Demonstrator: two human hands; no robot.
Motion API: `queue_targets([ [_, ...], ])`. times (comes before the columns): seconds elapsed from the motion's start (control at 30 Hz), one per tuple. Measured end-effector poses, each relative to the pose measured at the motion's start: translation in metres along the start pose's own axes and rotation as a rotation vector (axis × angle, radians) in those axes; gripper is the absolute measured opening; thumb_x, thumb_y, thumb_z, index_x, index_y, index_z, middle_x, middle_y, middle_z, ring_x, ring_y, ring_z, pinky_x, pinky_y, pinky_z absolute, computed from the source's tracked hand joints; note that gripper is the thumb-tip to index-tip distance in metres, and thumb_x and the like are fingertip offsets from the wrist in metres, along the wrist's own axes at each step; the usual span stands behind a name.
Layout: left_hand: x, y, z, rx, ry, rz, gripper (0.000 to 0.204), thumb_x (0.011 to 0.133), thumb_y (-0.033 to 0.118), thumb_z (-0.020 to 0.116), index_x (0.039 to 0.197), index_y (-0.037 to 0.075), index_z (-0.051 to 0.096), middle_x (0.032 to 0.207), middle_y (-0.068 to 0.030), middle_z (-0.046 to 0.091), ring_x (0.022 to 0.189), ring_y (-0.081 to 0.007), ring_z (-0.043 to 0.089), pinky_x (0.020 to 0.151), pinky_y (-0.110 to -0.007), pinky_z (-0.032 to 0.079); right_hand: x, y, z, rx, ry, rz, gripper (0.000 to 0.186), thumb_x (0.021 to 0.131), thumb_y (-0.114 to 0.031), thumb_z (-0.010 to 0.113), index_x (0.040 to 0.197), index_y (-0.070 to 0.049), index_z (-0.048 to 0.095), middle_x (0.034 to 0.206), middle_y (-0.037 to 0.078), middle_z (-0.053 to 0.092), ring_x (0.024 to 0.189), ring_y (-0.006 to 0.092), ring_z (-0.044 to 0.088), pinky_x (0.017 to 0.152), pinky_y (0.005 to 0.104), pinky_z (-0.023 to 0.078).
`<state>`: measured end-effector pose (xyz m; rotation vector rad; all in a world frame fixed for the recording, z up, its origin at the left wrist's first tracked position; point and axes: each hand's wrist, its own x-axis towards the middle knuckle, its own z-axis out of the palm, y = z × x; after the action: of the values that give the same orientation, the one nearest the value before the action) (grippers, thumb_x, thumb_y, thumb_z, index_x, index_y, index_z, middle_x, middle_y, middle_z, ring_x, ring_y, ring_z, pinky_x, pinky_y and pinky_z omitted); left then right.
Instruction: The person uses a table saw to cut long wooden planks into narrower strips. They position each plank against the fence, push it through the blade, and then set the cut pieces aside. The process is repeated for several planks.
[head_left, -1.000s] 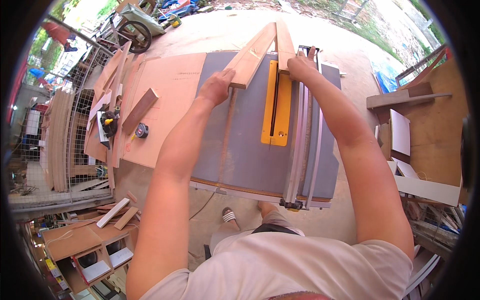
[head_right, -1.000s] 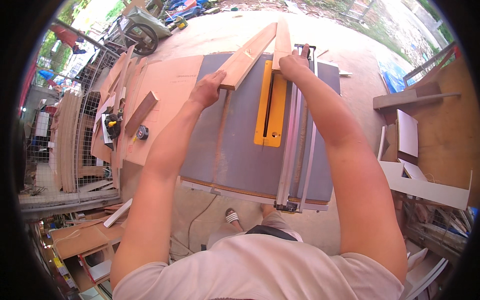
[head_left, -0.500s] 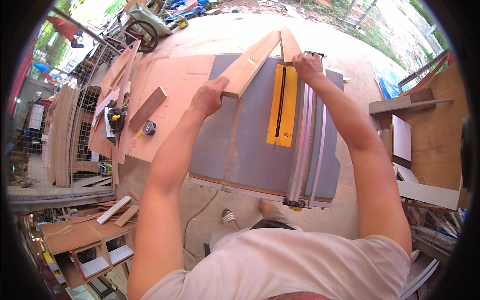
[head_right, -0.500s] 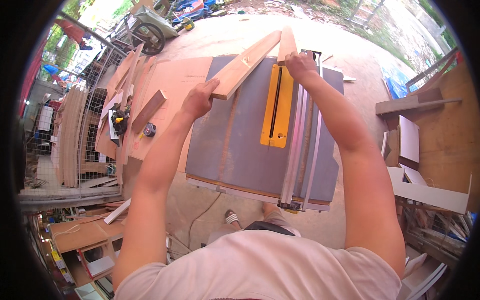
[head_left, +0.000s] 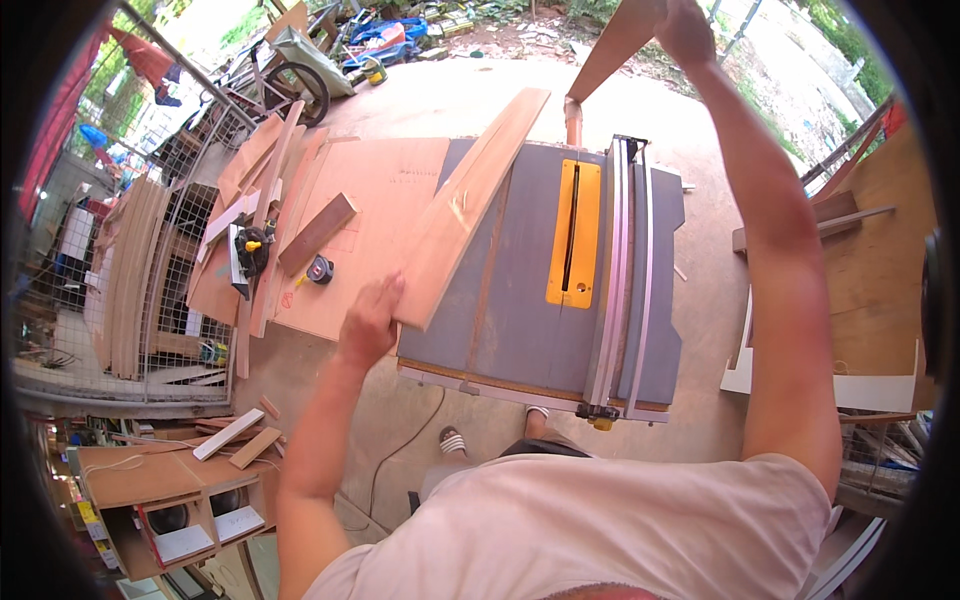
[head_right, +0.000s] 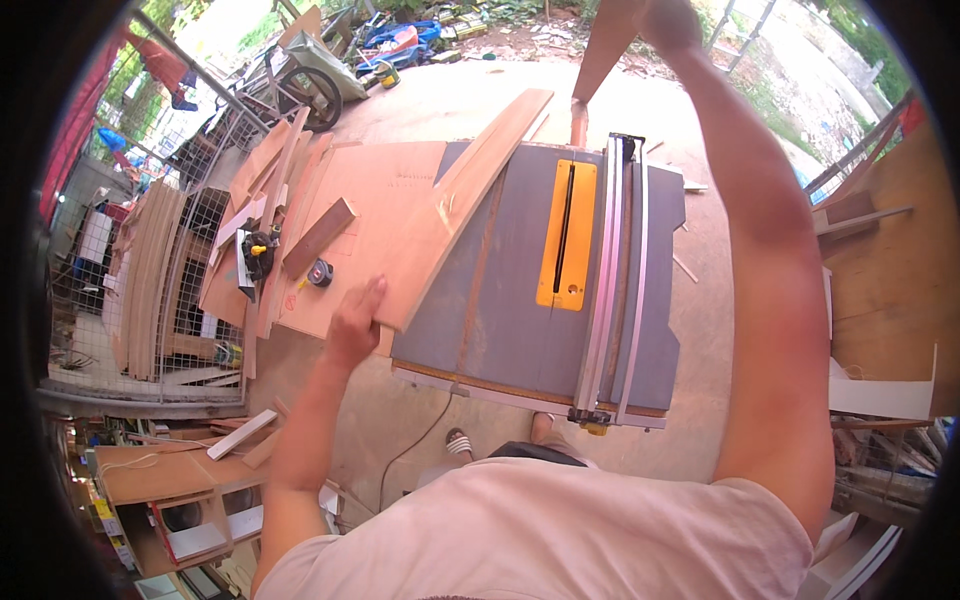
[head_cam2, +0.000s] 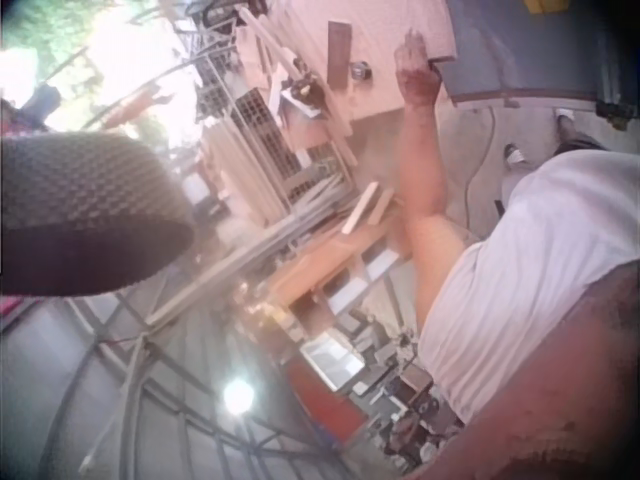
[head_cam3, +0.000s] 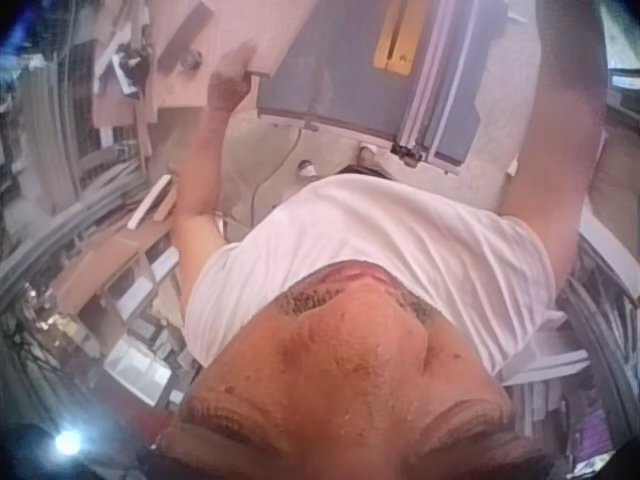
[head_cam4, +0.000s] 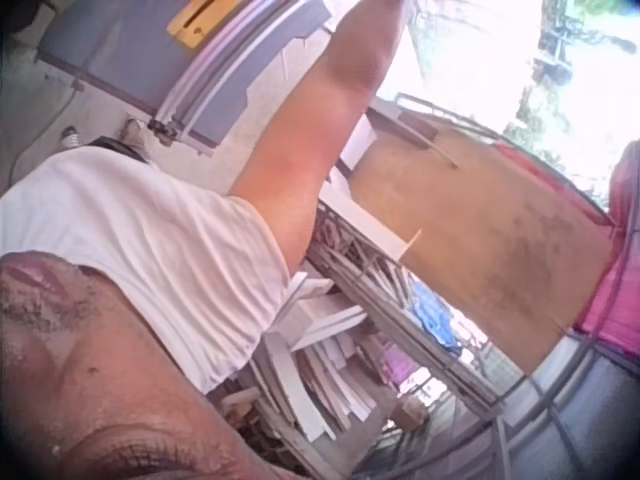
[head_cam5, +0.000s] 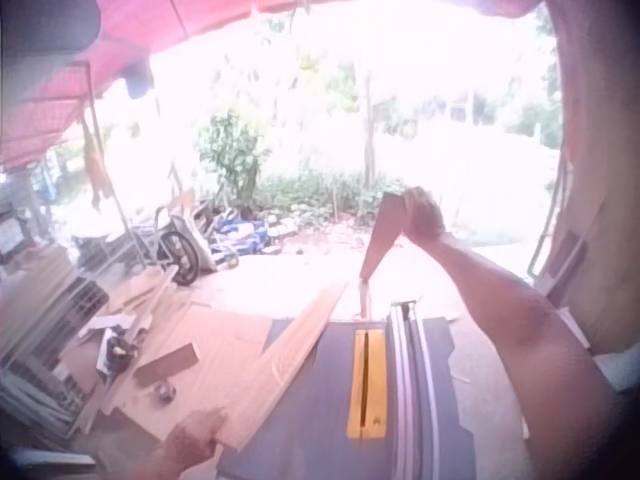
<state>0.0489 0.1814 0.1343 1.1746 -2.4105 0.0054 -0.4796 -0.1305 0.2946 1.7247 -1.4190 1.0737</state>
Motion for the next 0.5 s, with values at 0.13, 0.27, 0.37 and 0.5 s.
queue_targets([
  [0.13,-0.069,0.014,0.005,0.027,0.050,0.006,0.046,0.076,-0.007,0.052,0.122,-0.007,0.054,0.123,-0.0246,0.056,0.111,-0.0407,0.056,0.096,-0.048,0.045,0.071,-0.012,-0.035,0.009,-0.095,0.067,0.014,0.083,-0.012,0.052,0.089,-0.004,0.062,0.081,0.016,0.061,0.082,0.0308,0.062,0.075,0.0422,0.050],
  [0.27,-0.131,0.020,0.021,0.013,0.070,-0.027,0.043,0.077,-0.004,0.053,0.120,-0.007,0.055,0.124,-0.0245,0.056,0.110,-0.0424,0.056,0.098,-0.049,0.044,0.137,-0.060,-0.120,-0.015,-0.122,0.056,0.029,0.072,-0.004,0.056,0.101,-0.002,0.062,0.105,0.019,0.063,0.106,0.0307,0.058,0.090,0.0424,0.044],
  [0.37,-0.163,0.015,0.039,-0.059,0.073,-0.006,0.041,0.078,0.000,0.054,0.120,-0.004,0.057,0.126,-0.0223,0.056,0.112,-0.0418,0.055,0.098,-0.048,0.044,0.173,-0.079,-0.153,-0.166,-0.037,-0.229,0.022,0.077,-0.004,0.050,0.095,-0.003,0.064,0.099,0.020,0.063,0.102,0.0340,0.059,0.086,0.0423,0.046],
  [0.5,-0.192,-0.004,0.068,-0.108,0.078,-0.009,0.041,0.078,0.002,0.056,0.118,0.000,0.060,0.123,-0.0186,0.058,0.111,-0.0382,0.055,0.096,-0.045,0.046,0.212,-0.139,-0.201,-0.148,-0.271,-0.238,0.020,0.084,-0.012,0.055,0.099,-0.003,0.063,0.098,0.017,0.064,0.097,0.0300,0.060,0.084,0.0407,0.046],
])
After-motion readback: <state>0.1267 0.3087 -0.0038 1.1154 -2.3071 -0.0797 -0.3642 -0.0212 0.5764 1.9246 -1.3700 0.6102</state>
